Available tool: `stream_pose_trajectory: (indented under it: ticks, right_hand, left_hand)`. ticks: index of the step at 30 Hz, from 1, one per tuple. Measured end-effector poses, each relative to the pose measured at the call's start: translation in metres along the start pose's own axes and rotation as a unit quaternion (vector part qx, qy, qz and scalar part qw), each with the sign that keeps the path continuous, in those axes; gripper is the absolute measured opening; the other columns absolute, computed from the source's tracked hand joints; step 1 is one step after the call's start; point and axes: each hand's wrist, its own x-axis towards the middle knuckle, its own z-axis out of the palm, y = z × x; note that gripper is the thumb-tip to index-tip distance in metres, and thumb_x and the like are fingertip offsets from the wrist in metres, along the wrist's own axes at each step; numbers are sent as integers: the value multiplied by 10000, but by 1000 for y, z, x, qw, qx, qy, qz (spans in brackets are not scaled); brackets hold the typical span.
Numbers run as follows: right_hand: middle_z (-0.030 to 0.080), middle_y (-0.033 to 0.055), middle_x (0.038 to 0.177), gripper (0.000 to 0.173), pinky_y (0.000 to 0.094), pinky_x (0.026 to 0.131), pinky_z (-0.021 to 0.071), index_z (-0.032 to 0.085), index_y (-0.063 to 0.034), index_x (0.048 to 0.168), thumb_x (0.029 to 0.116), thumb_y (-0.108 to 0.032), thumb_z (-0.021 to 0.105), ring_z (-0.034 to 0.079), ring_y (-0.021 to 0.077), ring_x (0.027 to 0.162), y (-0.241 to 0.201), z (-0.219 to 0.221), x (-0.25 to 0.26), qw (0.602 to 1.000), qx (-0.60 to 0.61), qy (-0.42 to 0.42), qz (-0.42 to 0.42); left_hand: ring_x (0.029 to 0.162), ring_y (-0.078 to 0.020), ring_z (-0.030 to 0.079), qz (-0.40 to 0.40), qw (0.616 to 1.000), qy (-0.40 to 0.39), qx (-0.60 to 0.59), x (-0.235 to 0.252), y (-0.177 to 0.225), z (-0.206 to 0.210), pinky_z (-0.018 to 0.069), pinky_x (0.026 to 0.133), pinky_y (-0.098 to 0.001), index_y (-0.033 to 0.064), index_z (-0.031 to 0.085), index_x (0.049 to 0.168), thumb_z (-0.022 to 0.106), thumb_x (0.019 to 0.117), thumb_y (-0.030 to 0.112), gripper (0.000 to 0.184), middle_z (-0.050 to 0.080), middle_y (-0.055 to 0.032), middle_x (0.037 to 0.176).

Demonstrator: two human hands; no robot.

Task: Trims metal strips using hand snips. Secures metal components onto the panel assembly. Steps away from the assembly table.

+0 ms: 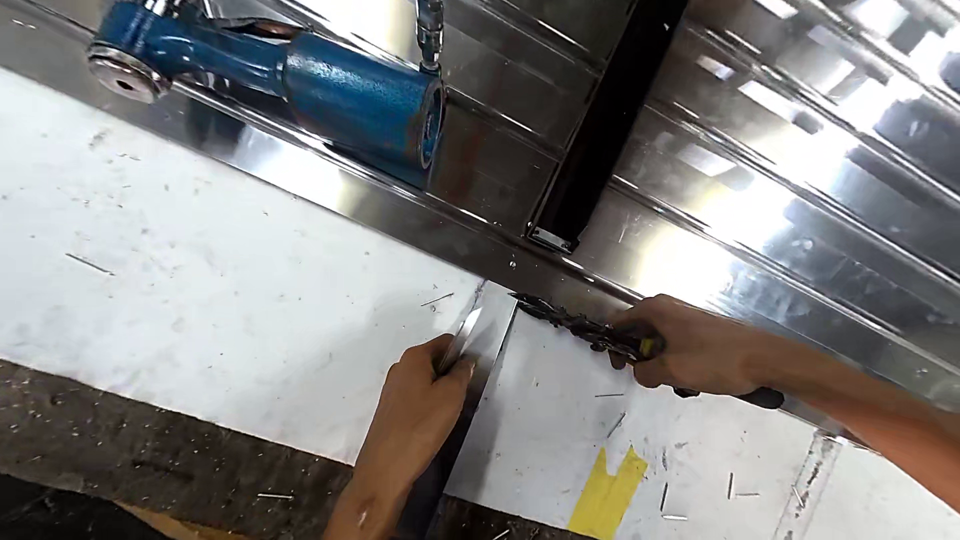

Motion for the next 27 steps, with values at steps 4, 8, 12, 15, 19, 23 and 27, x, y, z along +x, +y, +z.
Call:
stream_pose_trajectory:
  ticks: [4,8,12,15,19,23,27]
  right_hand:
    - [706,-66,774,189,304,499,540,737,-233,941,787,-124,749,626,86,565,-4,-2,3,1000,0,-4,-3]
    - [699,-68,751,180,303,486,532,733,-235,928,790,-122,752,618,78,552,-7,-4,3,1000,-11,-5,-4]
    - [694,-91,765,173,289,512,531,728,-245,926,795,-134,752,622,57,589,-10,-4,6,999,-36,-2,-16]
    - [707,-70,744,163,295,475,527,745,-236,883,771,-119,751,620,76,545,-4,-1,8,1000,0,5,-18]
    - [717,-22,787,151,297,492,546,729,-194,925,808,-99,739,646,107,574,-5,-5,9,999,37,-35,0]
    - [719,-20,780,151,295,482,539,730,-194,933,811,-105,733,641,111,561,-8,-6,11,999,36,-41,1]
    - [713,-50,736,122,287,467,537,737,-217,846,790,-109,745,630,85,535,-7,0,10,1000,16,0,-13]
  left_hand:
    - [687,-181,670,-25,990,-19,-136,0,-5,-1,560,618,-335,72,702,900,665,973,113,92,692,-73,769]
    - [711,-173,672,-33,985,-29,-167,1,-4,-3,564,645,-314,57,706,896,668,964,64,77,697,-81,787]
    - [716,-172,680,-35,982,-37,-184,2,-6,-5,569,649,-305,59,716,909,683,949,62,52,711,-84,799]
    - [696,-174,674,-32,979,-41,-197,3,-8,-6,561,626,-295,47,711,888,688,935,50,52,706,-99,784]
    - [709,-173,682,-29,977,-49,-208,5,-10,-6,568,639,-293,47,721,882,691,932,44,59,716,-99,797]
    - [709,-163,679,-21,978,-45,-203,4,-11,-6,564,635,-282,60,728,883,689,931,37,66,718,-86,799]
    - [692,-171,678,-21,977,-40,-207,4,-12,-6,565,621,-286,56,719,882,689,921,39,52,714,-93,792]
